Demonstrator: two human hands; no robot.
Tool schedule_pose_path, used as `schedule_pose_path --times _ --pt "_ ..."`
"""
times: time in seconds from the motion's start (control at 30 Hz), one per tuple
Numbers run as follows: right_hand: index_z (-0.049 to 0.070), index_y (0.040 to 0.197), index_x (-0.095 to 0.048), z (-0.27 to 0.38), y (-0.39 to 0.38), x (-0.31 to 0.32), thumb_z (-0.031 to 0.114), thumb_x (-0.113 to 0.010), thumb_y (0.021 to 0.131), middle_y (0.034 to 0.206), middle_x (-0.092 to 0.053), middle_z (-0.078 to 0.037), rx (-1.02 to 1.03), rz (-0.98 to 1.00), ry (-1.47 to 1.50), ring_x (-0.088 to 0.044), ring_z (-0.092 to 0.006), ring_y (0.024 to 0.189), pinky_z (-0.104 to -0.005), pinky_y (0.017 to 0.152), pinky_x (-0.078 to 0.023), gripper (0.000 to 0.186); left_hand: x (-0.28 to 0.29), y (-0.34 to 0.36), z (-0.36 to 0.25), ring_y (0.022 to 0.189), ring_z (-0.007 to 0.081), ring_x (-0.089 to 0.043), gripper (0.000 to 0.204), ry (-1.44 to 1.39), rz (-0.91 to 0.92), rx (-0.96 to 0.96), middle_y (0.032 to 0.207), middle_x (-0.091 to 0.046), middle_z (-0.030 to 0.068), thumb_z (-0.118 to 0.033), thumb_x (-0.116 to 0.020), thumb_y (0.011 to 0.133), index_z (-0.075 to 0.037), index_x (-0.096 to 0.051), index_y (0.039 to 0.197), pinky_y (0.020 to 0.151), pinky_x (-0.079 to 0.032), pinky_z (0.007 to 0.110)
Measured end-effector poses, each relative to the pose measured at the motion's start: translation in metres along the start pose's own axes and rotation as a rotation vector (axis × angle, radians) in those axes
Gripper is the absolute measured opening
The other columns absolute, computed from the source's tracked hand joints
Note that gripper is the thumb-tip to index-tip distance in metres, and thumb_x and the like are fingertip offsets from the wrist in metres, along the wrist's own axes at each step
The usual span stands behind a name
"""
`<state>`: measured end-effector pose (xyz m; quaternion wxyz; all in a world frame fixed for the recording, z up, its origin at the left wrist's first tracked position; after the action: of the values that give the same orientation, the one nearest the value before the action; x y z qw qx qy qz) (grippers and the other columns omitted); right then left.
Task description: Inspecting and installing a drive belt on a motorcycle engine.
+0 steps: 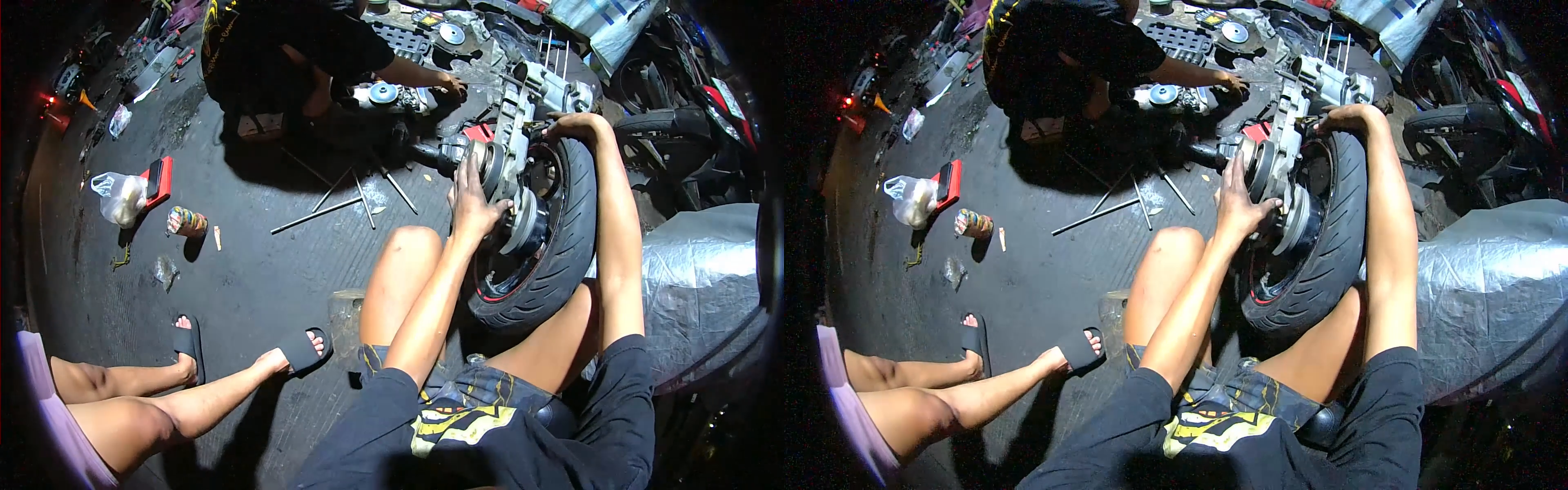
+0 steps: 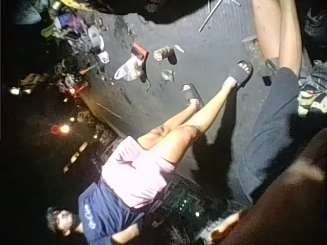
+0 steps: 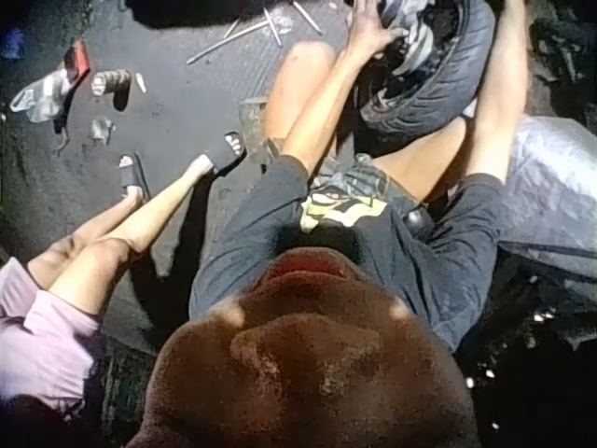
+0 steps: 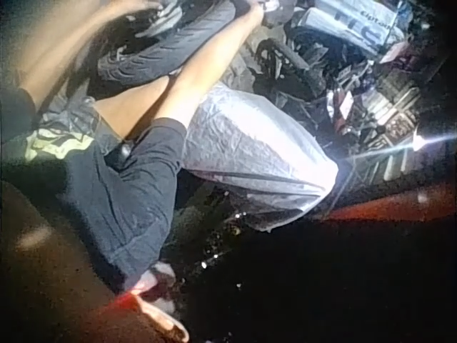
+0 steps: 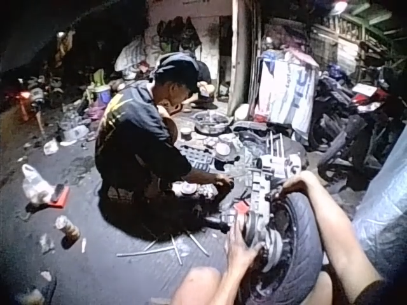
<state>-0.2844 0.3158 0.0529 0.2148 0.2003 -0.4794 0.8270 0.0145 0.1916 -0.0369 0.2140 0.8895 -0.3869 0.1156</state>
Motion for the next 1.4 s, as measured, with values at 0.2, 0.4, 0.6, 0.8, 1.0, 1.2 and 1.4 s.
schedule_pose_path --times 0.2,0.4,0.6,0.8,1.0,1.2,1.4 --pt "-0.003 0.157 -0.027 -0.013 0.015 0.008 0.02 -0.07 0.095 0.106 -0.072 -0.012 0.072 0.026 0.012 -0.068 -0.0174 0.096 -0.0349 0.091 -0.052 0.08 -0.003 -0.005 0.009 0.139 0.0419 -0.041 0.126 -0.011 0.135 0.252 0.148 -0.042 0.0224 -0.044 -0.096 0.061 0.0 -0.025 0.156 0.113 -0.035 0.056" --pt "0.0 0.16 -0.024 -0.009 0.01 0.005 0.025 -0.072 0.094 0.123 -0.068 -0.014 0.036 0.051 -0.013 -0.062 -0.0184 0.115 -0.0336 0.101 -0.046 0.085 -0.012 -0.004 0.016 0.146 0.0462 -0.033 0.129 -0.145 0.14 0.237 0.163 -0.03 0.0235 -0.047 -0.094 0.063 -0.001 -0.021 0.159 0.117 -0.032 0.058" --pt "0.0 0.16 -0.024 0.001 -0.005 0.001 0.028 -0.075 0.092 0.133 -0.064 -0.015 0.022 0.047 -0.008 -0.058 -0.0182 0.125 -0.0329 0.107 -0.043 0.089 -0.007 0.001 0.008 0.144 0.0505 -0.034 0.116 -0.122 0.111 0.192 0.161 -0.033 0.0244 -0.061 -0.081 0.075 0.001 -0.027 0.158 0.117 -0.03 0.06" --pt "0.0 0.159 -0.027 -0.01 0.015 0.009 0.027 -0.074 0.092 0.134 -0.063 -0.016 0.035 0.036 -0.03 -0.058 -0.0175 0.125 -0.0327 0.106 -0.045 0.086 -0.001 -0.002 0.005 0.14 0.0513 -0.039 0.112 0.01 0.137 0.261 0.154 -0.041 0.0273 -0.066 -0.072 0.082 0.007 -0.029 0.154 0.114 -0.032 0.061" --pt "-0.001 0.157 -0.031 -0.005 0.003 0.003 0.024 -0.073 0.093 0.132 -0.065 -0.015 0.047 0.044 -0.025 -0.06 -0.0172 0.122 -0.0329 0.104 -0.046 0.08 -0.004 0.002 0.01 0.148 0.0524 -0.028 0.105 -0.146 0.177 0.328 0.161 -0.033 0.0268 -0.07 -0.066 0.086 0.001 -0.031 0.156 0.118 -0.027 0.062" --pt "0.004 0.159 -0.028 0.003 0.004 -0.001 0.022 -0.051 0.101 0.152 -0.041 -0.006 0.007 0.22 -0.478 -0.037 -0.0114 0.139 -0.0302 0.116 -0.031 0.065 -0.005 0.006 0.006 0.148 0.0503 -0.03 0.096 -0.158 0.174 0.223 0.161 -0.033 0.0289 -0.067 -0.066 0.088 0.0 -0.04 0.152 0.117 -0.028 0.061" --pt "0.001 0.158 -0.03 0.009 0.005 0.003 0.024 -0.07 0.094 0.141 -0.062 -0.014 -0.024 0.046 -0.052 -0.053 -0.0171 0.135 -0.032 0.114 -0.038 0.079 -0.008 0.002 0.005 0.15 0.0472 -0.028 0.1 -0.175 0.124 0.203 0.161 -0.031 0.0312 -0.066 -0.068 0.086 0.002 -0.038 0.153 0.119 -0.026 0.059"
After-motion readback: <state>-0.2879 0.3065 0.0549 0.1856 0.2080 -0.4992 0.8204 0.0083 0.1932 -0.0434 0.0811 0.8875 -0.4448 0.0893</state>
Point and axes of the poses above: each hand's wrist, its own y-axis towards the middle knuckle, its own x-axis out of the back of the hand, z = x × y, the point moved 5 cm from there along y, towards the middle knuckle
